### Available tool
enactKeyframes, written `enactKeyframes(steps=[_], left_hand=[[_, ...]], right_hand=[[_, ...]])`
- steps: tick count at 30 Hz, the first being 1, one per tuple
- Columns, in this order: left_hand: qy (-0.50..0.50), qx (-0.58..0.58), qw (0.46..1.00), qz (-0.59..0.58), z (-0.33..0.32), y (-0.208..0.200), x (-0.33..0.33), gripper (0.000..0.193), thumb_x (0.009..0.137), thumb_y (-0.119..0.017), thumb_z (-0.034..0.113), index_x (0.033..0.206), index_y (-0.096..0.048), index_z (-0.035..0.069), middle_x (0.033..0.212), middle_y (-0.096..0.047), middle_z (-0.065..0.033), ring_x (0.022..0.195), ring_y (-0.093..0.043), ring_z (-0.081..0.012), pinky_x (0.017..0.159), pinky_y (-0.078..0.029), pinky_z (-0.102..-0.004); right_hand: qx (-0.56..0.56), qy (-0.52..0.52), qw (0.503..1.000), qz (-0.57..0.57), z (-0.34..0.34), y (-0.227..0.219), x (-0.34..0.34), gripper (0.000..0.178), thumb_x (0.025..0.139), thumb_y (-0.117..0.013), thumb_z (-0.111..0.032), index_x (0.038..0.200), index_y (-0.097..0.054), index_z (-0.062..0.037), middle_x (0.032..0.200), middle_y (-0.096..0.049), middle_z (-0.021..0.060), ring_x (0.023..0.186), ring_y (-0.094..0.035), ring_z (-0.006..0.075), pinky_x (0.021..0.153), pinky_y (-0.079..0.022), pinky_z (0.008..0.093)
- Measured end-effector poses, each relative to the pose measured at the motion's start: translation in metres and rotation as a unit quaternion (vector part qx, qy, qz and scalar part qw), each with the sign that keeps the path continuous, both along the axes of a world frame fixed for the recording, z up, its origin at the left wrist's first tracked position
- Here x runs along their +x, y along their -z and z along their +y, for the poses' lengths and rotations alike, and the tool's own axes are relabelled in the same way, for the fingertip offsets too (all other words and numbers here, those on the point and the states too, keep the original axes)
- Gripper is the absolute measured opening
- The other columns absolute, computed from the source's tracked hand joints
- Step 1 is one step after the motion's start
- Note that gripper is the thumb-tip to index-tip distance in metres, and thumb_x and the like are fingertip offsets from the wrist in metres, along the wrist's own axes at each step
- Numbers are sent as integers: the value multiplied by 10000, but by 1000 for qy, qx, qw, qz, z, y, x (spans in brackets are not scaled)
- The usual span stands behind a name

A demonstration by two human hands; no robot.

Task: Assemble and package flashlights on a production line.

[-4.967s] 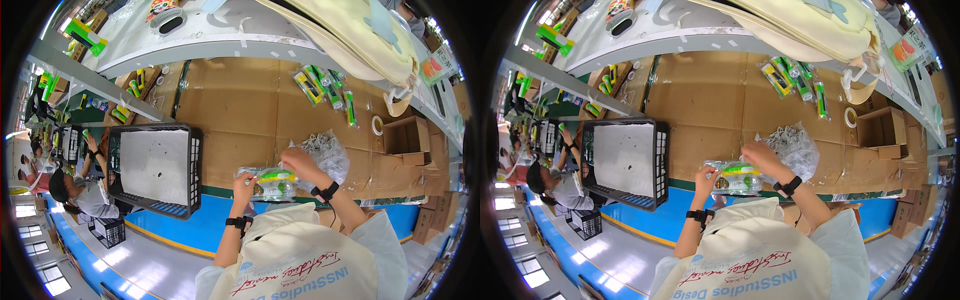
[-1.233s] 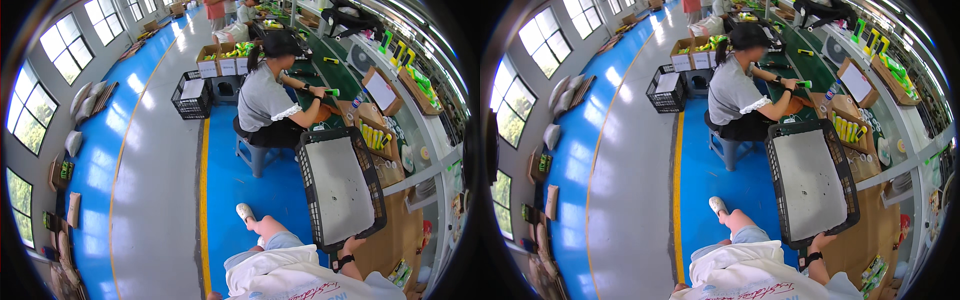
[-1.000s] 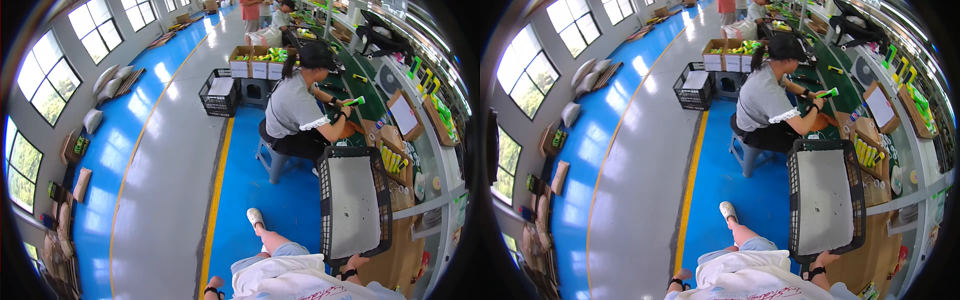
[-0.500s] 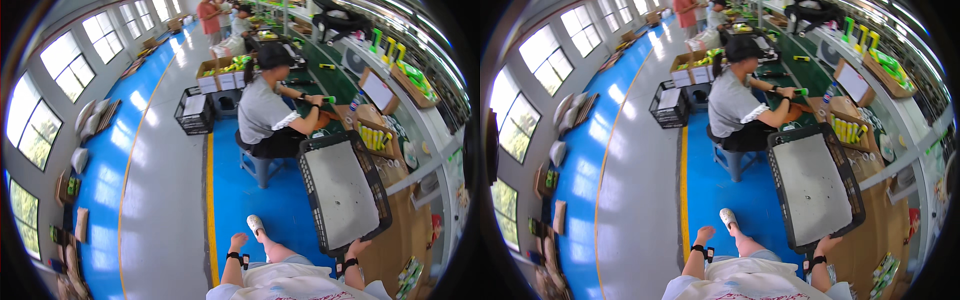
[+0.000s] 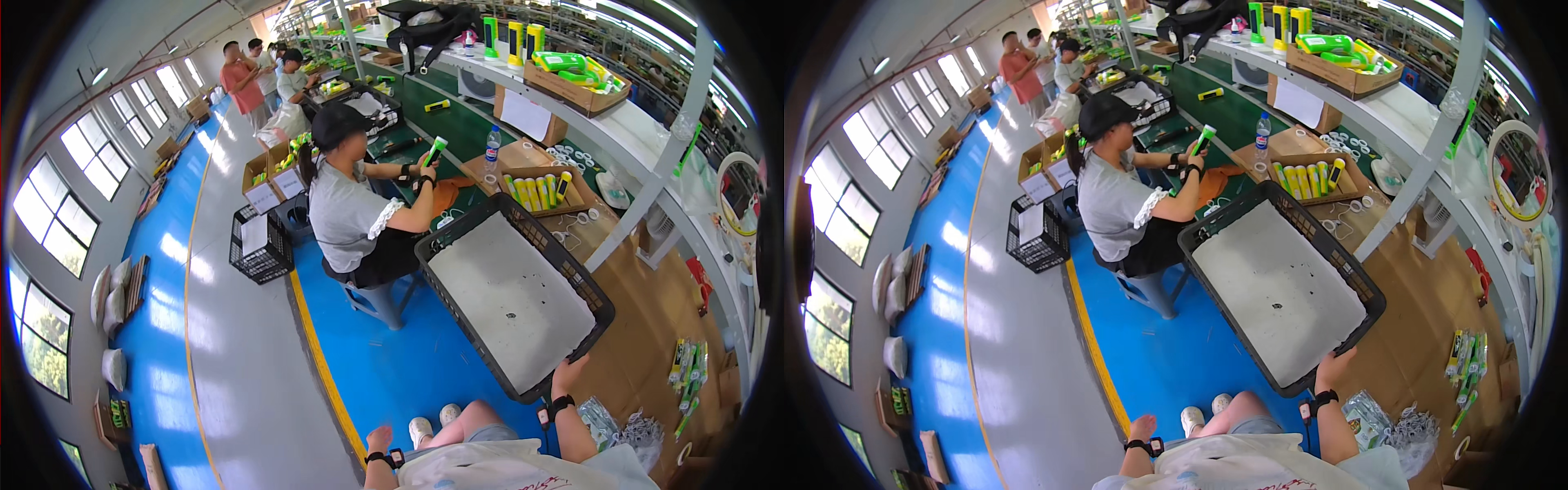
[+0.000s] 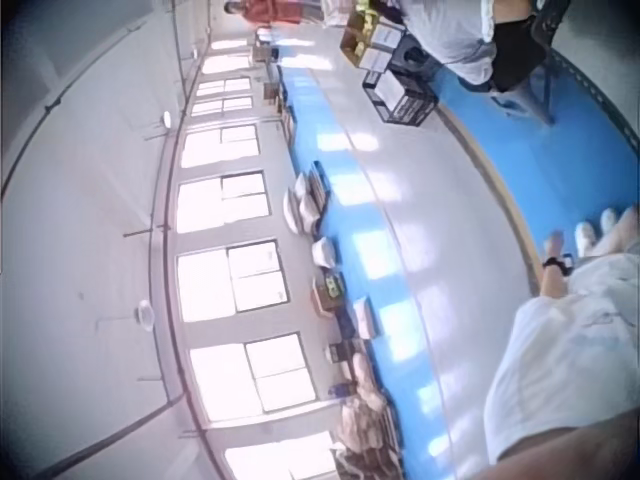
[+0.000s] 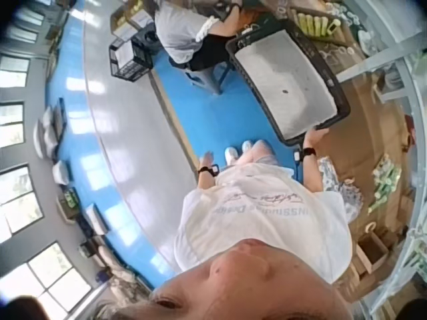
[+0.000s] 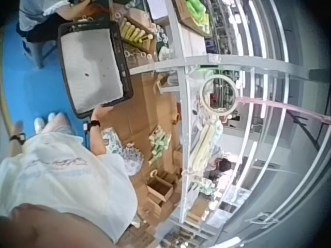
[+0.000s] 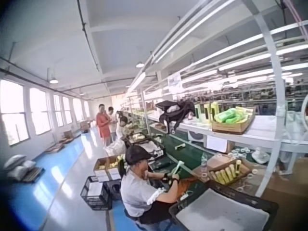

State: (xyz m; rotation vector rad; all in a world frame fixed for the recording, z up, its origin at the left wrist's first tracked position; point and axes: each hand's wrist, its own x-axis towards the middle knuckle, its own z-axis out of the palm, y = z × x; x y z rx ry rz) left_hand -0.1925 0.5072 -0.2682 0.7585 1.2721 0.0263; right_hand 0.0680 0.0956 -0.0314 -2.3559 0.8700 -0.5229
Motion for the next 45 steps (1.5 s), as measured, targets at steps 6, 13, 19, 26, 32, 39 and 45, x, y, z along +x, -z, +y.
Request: enactKeyframes(steps=[6, 13, 19, 26, 32, 39, 45], left_hand=[[132, 14, 988, -78, 1, 6, -3, 439, 891, -362, 316, 1098, -556, -18, 1052, -615, -176, 1029, -569, -318, 791, -468, -474], [86, 89, 992, 25, 4, -39, 19, 280, 882, -435, 130, 1083, -553, -25, 1040, -621, -160, 950, -610, -291, 787, -497, -433], [66, 1, 997, -25, 8, -35, 17, 263, 887, -447, 115, 1096, -533, -20, 1043, -617, -169, 959, -610, -297, 786, -498, -422], [73, -11, 996, -47, 15, -25, 17, 259, 866, -449, 63, 1104, -529, -2, 1039, -617, -175, 944, -616, -299, 787, -493, -423], [95, 15, 995, 1, 0, -36, 20, 226, 837, -468, 20, 1045, -553, 10, 961, -639, -160, 896, -635, -273, 761, -501, -415], [105, -12, 994, 2, -6, -34, 9, 178, 841, -477, 39, 991, -570, 11, 914, -651, -146, 835, -649, -261, 717, -511, -390], [130, 43, 990, 9, -9, -35, 12, 182, 837, -507, 88, 985, -578, 9, 956, -643, -157, 900, -634, -274, 744, -498, -409]], right_hand=[[21, -7, 1000, 2, -14, 30, -3, 541, 810, -540, -80, 1301, -331, 10, 1257, -463, 273, 1158, -460, 409, 983, -364, 443], [4, 5, 1000, 16, 3, 2, -2, 502, 808, -536, -85, 1272, -360, -8, 1226, -493, 244, 1090, -512, 409, 922, -411, 451], [34, 6, 999, 5, -2, 20, 3, 503, 803, -524, -73, 1272, -354, -8, 1219, -499, 247, 1111, -499, 398, 936, -394, 447], [71, -13, 997, -3, 6, -1, -1, 514, 804, -512, -58, 1282, -332, 0, 1225, -488, 261, 1123, -488, 410, 952, -382, 444], [71, -21, 996, -50, -4, 24, 3, 515, 806, -509, -56, 1283, -324, 0, 1217, -489, 266, 1122, -488, 415, 949, -384, 446], [77, -17, 997, -9, 6, 3, 3, 523, 807, -510, -57, 1287, -314, 12, 1229, -478, 269, 1134, -479, 417, 953, -383, 442], [66, -11, 998, -5, 8, -7, -3, 528, 817, -505, -77, 1295, -300, 14, 1213, -489, 272, 1125, -485, 422, 950, -384, 445]])
